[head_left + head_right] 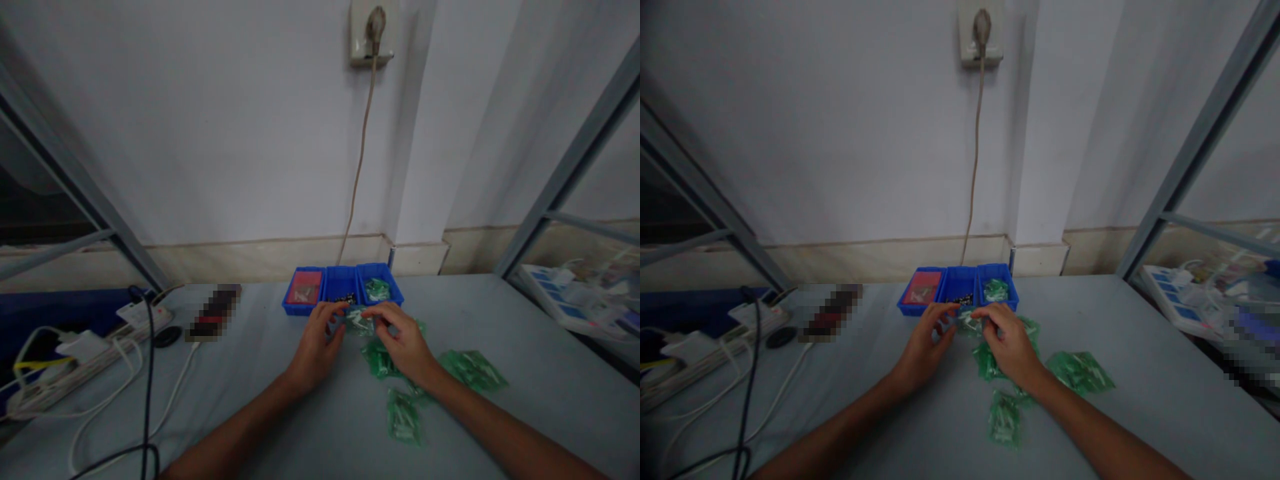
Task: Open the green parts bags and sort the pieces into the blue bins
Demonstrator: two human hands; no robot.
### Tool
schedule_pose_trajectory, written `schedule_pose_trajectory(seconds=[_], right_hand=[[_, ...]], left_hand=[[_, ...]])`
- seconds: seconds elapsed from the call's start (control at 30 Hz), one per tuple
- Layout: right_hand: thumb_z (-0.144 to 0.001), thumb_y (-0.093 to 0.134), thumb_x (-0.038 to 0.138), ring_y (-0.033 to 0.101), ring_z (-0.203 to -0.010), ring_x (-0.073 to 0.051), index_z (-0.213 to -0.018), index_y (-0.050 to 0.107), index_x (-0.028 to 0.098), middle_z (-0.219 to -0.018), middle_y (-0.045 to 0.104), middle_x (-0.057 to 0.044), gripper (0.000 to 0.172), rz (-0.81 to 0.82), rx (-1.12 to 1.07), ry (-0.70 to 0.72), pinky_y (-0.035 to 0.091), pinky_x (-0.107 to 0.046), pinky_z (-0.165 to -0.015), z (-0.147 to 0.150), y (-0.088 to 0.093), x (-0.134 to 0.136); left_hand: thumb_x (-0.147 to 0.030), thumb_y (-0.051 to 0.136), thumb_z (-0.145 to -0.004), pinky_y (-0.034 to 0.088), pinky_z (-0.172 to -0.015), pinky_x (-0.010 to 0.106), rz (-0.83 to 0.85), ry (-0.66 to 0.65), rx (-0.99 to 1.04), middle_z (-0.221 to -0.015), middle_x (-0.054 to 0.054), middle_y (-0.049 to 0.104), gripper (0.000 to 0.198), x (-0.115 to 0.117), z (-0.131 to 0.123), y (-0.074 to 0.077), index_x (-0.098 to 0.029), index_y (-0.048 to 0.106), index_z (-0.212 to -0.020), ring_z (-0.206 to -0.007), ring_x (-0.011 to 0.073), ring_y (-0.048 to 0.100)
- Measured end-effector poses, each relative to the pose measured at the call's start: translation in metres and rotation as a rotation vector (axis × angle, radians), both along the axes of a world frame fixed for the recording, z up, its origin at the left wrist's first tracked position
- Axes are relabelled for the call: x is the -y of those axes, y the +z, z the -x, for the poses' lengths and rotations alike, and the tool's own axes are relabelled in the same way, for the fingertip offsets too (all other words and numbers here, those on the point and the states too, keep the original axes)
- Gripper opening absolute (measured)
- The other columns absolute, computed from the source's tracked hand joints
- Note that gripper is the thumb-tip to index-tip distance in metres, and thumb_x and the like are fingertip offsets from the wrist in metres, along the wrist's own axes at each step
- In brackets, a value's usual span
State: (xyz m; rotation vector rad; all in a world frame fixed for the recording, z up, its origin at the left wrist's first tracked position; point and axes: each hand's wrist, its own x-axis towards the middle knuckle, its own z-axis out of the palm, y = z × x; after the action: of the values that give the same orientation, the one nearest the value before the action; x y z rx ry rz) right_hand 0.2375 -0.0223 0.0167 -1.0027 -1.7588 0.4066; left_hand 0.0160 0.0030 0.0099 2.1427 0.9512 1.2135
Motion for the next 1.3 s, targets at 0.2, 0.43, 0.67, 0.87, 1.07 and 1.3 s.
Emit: schedule_pose_trajectory(seconds=[0.2,0.43,0.67,0.87,1.07,1.3], right_hand=[[-0.104,0.057,0.022,0.063,-0.099,-0.025,-0.113,0.07,0.026,-0.107,0.071,-0.006,0.017,0.02,0.014,0.033,0.049,-0.038,-0.089,0.002,0.0024,0.0021],[-0.104,0.063,0.03,0.063,-0.09,-0.023,-0.104,0.069,0.025,-0.099,0.066,-0.005,0.008,0.035,-0.004,0.074,0.051,-0.037,-0.084,0.0032,0.0036,0.0022],[-0.103,0.063,0.035,0.062,-0.096,-0.023,-0.1,0.069,0.025,-0.109,0.061,-0.007,0.013,0.059,-0.03,0.022,0.051,-0.035,-0.085,0.0057,0.0031,0.0029],[-0.104,0.059,0.038,0.058,-0.077,-0.019,-0.111,0.058,0.024,-0.091,0.061,-0.001,0.015,0.164,-0.125,0.014,0.048,-0.03,-0.072,0.0095,-0.0023,0.0041],[-0.108,0.046,0.024,0.063,-0.101,-0.024,-0.104,0.066,0.025,-0.102,0.068,-0.006,0.021,0.062,-0.022,0.073,0.048,-0.038,-0.093,0.007,0.0038,0.0032],[-0.098,0.058,0.016,0.063,-0.106,-0.024,-0.123,0.066,0.028,-0.129,0.059,-0.009,0.029,0.074,0.025,0.084,0.054,-0.037,-0.089,0.006,0.0009,0.004]], left_hand=[[-0.018,0.074,-0.092,0.053,-0.081,0.032,0.008,-0.023,-0.037,-0.131,0.009,0.059,0.052,0.005,-0.0017,0.0069,-0.029,0.058,-0.14,-0.105,0.0218,0.06],[-0.026,0.077,-0.093,0.056,-0.084,0.033,0.024,-0.025,-0.051,-0.136,0.01,0.056,0.053,0.0047,-0.0011,0.0053,-0.031,0.058,-0.142,-0.11,0.0229,0.06],[-0.033,0.062,-0.104,0.054,-0.09,0.037,-0.033,-0.034,-0.024,-0.118,0.011,0.068,0.016,0.0052,-0.0014,0.0072,-0.023,0.072,-0.111,-0.111,0.0246,0.062],[-0.039,0.059,-0.105,0.05,-0.075,0.03,0.09,0.001,0.021,-0.091,0.004,0.071,0.023,0.0054,-0.003,0.0066,-0.02,0.071,-0.109,-0.079,0.0182,0.062],[-0.04,0.058,-0.105,0.051,-0.076,0.028,0.163,0.004,0.124,-0.089,0.001,0.068,0.029,0.0044,-0.003,0.005,-0.021,0.065,-0.127,-0.079,0.0166,0.062],[-0.034,0.05,-0.109,0.053,-0.087,0.034,0.071,0.0,0.073,-0.105,0.008,0.074,0.028,0.0032,0.0002,0.0076,-0.022,0.073,-0.118,-0.095,0.0215,0.067]])
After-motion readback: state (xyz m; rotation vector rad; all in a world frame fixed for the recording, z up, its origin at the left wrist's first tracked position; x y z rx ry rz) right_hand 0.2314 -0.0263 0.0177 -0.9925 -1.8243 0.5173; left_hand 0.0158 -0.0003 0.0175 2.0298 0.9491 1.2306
